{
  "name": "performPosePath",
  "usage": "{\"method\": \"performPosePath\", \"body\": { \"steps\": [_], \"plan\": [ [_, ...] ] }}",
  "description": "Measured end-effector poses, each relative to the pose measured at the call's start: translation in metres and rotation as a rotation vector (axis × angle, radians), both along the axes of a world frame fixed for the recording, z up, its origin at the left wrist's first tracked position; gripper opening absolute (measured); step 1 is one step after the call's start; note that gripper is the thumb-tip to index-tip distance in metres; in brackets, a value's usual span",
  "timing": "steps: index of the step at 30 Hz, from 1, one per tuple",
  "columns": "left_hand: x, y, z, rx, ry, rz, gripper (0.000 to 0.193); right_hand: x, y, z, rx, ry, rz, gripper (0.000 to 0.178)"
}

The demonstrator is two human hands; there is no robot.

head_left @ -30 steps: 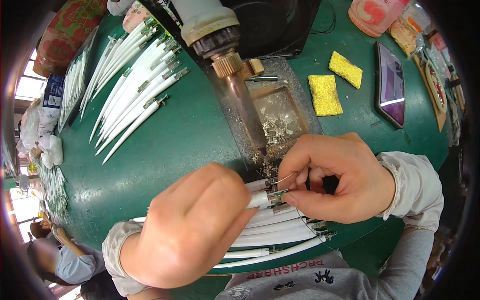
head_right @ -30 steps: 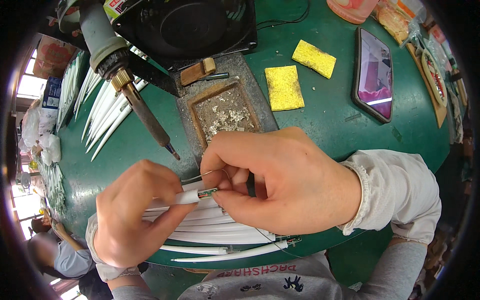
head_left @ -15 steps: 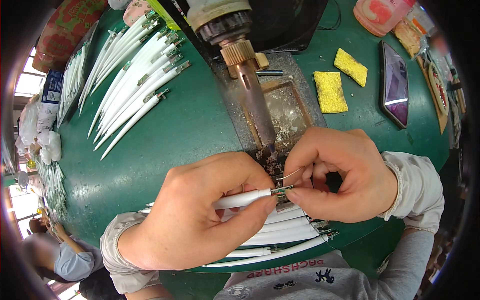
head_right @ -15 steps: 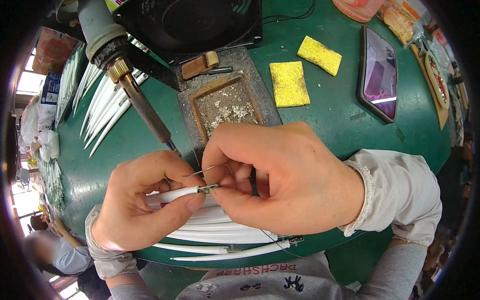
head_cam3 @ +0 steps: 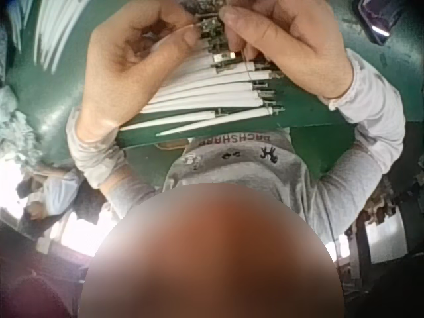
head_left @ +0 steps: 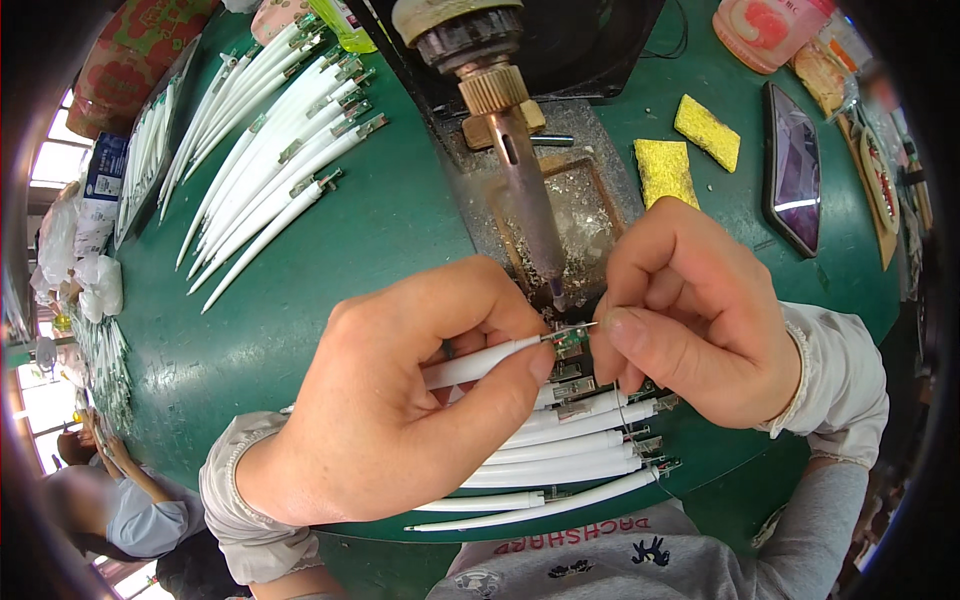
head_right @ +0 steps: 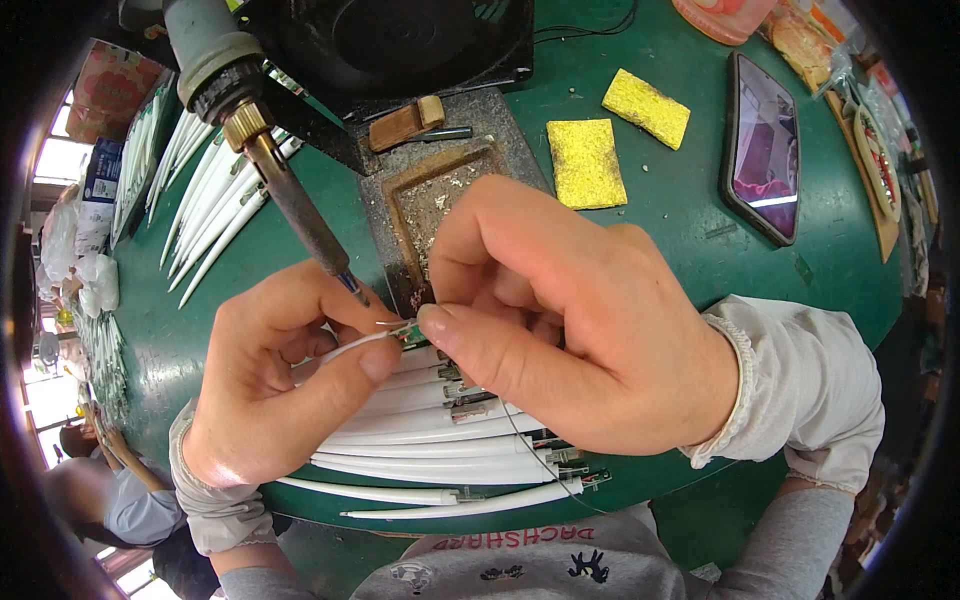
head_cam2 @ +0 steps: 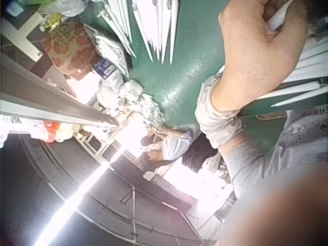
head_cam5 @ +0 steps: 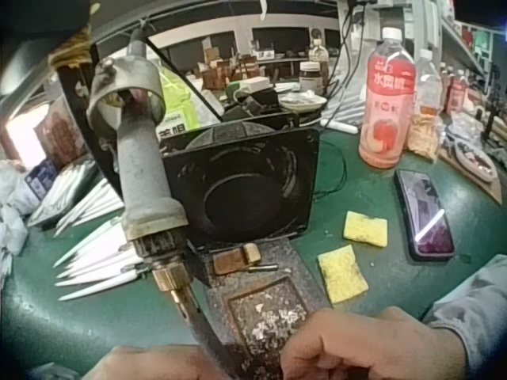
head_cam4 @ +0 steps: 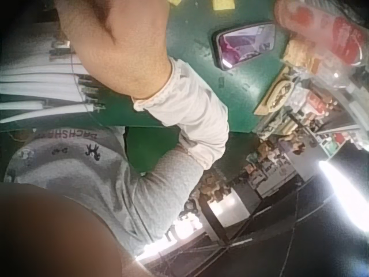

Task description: The person solders electrical wires to small circuit boards on plastic housing components using a soldering iron and solder wire.

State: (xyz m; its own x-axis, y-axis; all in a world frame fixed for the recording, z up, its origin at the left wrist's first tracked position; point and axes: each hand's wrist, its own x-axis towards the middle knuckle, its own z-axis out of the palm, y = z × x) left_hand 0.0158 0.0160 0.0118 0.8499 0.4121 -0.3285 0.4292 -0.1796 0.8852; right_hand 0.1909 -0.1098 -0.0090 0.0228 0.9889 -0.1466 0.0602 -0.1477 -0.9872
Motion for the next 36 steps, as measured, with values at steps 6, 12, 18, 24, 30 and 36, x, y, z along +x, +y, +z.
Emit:
{"method": "performPosePath", "body": {
  "steps": [6,12,18,24,30,36],
  "plan": [
    [0.0005,0.0044,-0.0002,-0.06,-0.063,0.062,0.008,-0.0001,0.0001,-0.0014,0.058,-0.125,0.016,0.016],
    [0.0005,0.0058,-0.003,-0.011,-0.119,0.046,0.011,-0.0008,0.0012,-0.0015,0.079,-0.143,-0.001,0.014],
    [0.0002,0.0034,-0.0004,-0.039,-0.162,0.085,0.011,0.0002,0.0001,-0.0006,0.147,-0.158,0.01,0.012],
    [0.0016,0.0036,0.0003,-0.071,-0.209,0.106,0.012,0.0009,0.0012,-0.0034,0.211,-0.16,-0.004,0.014],
    [0.0009,0.0037,0.0009,-0.053,-0.236,0.099,0.012,0.0002,0.0024,-0.0045,0.253,-0.148,0.0,0.015],
    [0.0005,0.005,0.0005,-0.076,-0.186,0.117,0.011,0.0025,0.003,-0.0047,0.271,-0.186,0.038,0.015]
  ]
}}
